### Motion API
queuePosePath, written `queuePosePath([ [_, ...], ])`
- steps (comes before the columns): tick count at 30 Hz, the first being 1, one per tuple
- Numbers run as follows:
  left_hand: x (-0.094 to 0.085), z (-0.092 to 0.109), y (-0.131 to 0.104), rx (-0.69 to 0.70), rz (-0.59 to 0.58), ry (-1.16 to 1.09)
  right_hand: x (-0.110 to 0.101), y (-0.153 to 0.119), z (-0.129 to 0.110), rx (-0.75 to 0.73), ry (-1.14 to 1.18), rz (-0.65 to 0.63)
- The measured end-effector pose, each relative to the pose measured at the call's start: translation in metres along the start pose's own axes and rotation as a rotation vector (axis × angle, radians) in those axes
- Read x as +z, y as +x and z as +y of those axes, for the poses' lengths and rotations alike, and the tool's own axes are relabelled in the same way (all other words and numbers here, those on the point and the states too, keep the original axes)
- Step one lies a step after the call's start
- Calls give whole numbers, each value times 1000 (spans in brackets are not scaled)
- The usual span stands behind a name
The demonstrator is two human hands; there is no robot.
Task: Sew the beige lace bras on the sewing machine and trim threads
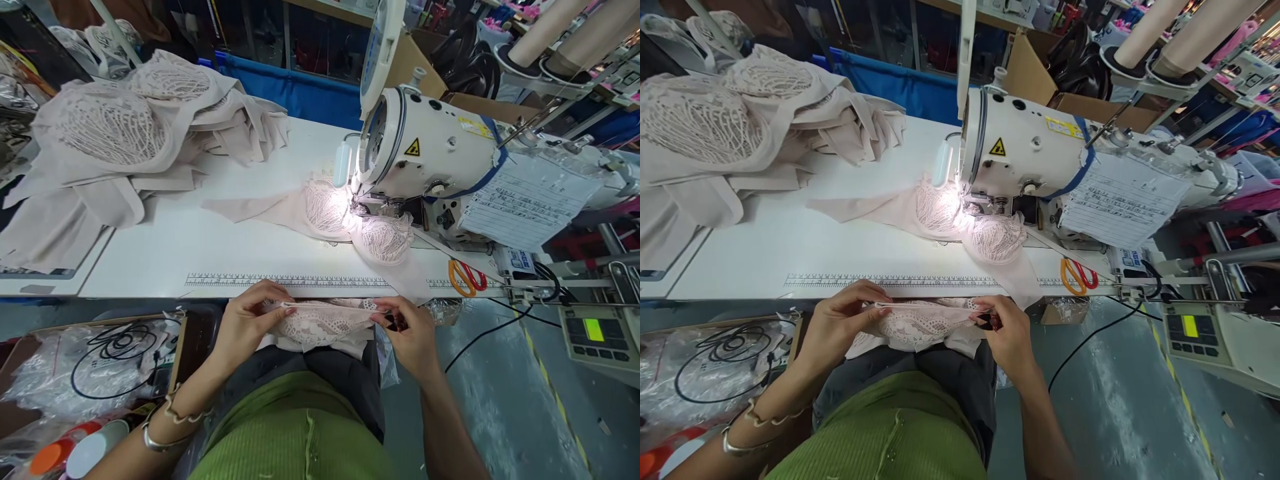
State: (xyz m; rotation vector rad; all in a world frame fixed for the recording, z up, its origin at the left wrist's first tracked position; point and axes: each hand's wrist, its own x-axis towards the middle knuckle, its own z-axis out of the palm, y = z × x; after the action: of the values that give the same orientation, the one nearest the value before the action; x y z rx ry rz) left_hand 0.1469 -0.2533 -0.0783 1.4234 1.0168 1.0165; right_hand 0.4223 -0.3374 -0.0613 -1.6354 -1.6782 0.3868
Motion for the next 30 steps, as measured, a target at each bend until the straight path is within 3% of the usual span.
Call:
queuePosePath([
  [8, -3, -7, 0, -4, -45, -107, -25, 17, -10, 44, 189, -168],
  [12, -7, 5, 3, -100, -373, -103, -34, 26, -23, 23, 320, -373],
  [14, 1, 13, 3, -48, -551, -32, -26, 28, -32, 7, 301, -436],
  [16, 17, 17, 0, 63, -640, 11, -12, 27, -40, -8, 257, -466],
  [18, 33, 17, -4, 134, -644, 12, 1, 24, -45, -25, 236, -487],
  [21, 46, 13, -7, 129, -583, -60, 10, 19, -40, -8, 231, -479],
  [25, 43, 9, -3, 97, -562, -129, 7, 12, -21, 58, 319, -447],
  [30, 36, 9, 3, 82, -571, -120, 5, 16, -9, -48, 377, -458],
])
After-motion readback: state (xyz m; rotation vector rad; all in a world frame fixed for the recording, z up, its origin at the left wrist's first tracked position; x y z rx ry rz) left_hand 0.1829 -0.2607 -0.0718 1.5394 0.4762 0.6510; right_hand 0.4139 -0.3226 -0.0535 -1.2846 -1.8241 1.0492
